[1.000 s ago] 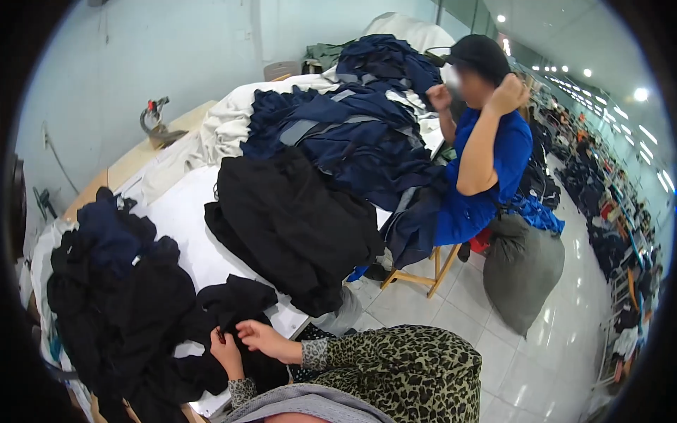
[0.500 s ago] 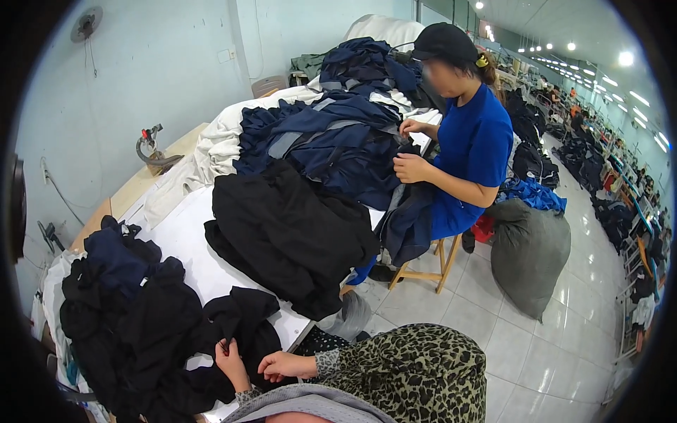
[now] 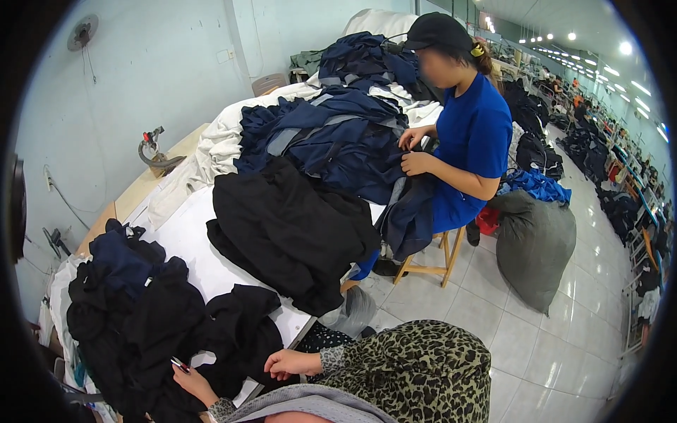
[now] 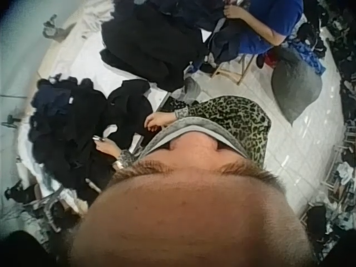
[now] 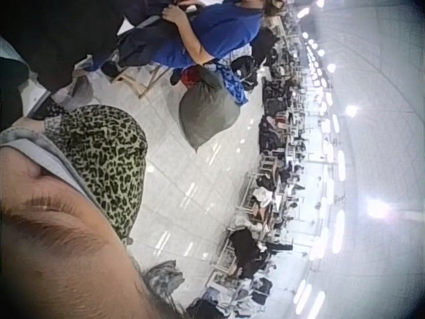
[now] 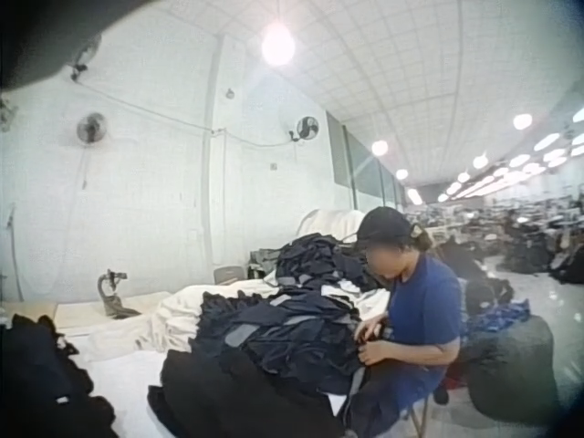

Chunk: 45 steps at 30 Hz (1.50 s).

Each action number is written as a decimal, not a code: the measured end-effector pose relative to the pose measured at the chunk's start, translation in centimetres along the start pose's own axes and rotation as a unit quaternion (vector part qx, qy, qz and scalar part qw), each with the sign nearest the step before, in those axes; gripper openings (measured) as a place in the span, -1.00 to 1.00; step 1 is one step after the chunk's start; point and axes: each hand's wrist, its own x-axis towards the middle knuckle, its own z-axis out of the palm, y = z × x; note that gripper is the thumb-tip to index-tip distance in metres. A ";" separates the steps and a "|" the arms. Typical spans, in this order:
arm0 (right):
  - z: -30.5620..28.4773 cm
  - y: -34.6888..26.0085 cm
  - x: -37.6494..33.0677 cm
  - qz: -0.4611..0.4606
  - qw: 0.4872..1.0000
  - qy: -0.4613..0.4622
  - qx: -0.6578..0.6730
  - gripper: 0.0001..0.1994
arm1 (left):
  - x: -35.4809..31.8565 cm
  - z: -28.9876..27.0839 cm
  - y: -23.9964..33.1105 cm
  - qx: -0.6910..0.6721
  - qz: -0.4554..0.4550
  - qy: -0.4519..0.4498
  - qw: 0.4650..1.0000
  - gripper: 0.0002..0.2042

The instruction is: Inspecting black fabric garments and using thread nippers to trim loose thread ends.

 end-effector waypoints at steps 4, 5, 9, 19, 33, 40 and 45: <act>0.0 0.3 0.0 -0.008 1.000 0.003 -0.004 -0.81 | 0.3 0.2 -0.2 0.173 0.014 -0.116 0.978 -0.71; 0.0 0.4 0.0 -0.004 1.000 -0.001 -0.004 -0.81 | -0.1 0.4 -0.1 0.187 0.015 -0.112 0.976 -0.70; 0.5 -0.1 0.1 0.003 1.000 -0.010 -0.028 -0.78 | -0.8 -0.4 -1.4 0.137 0.062 -0.016 0.989 -0.63; 0.3 -0.2 -0.1 0.041 0.999 0.029 -0.019 -0.84 | -9.6 -10.3 -6.5 0.025 -0.028 0.300 0.953 -0.85; -0.9 2.3 6.5 -0.054 0.952 0.040 -0.298 -0.83 | -32.2 -0.8 -21.6 -0.491 -0.673 0.164 0.529 -0.50; 2.5 2.0 8.3 -0.209 0.822 -0.044 -0.527 -0.66 | -38.5 -0.4 -35.6 -0.202 -0.190 -0.140 0.950 -0.03; -0.1 0.0 9.3 0.010 0.937 -0.071 -0.341 -0.81 | -30.2 5.9 -27.9 -0.151 0.031 0.089 0.984 -0.45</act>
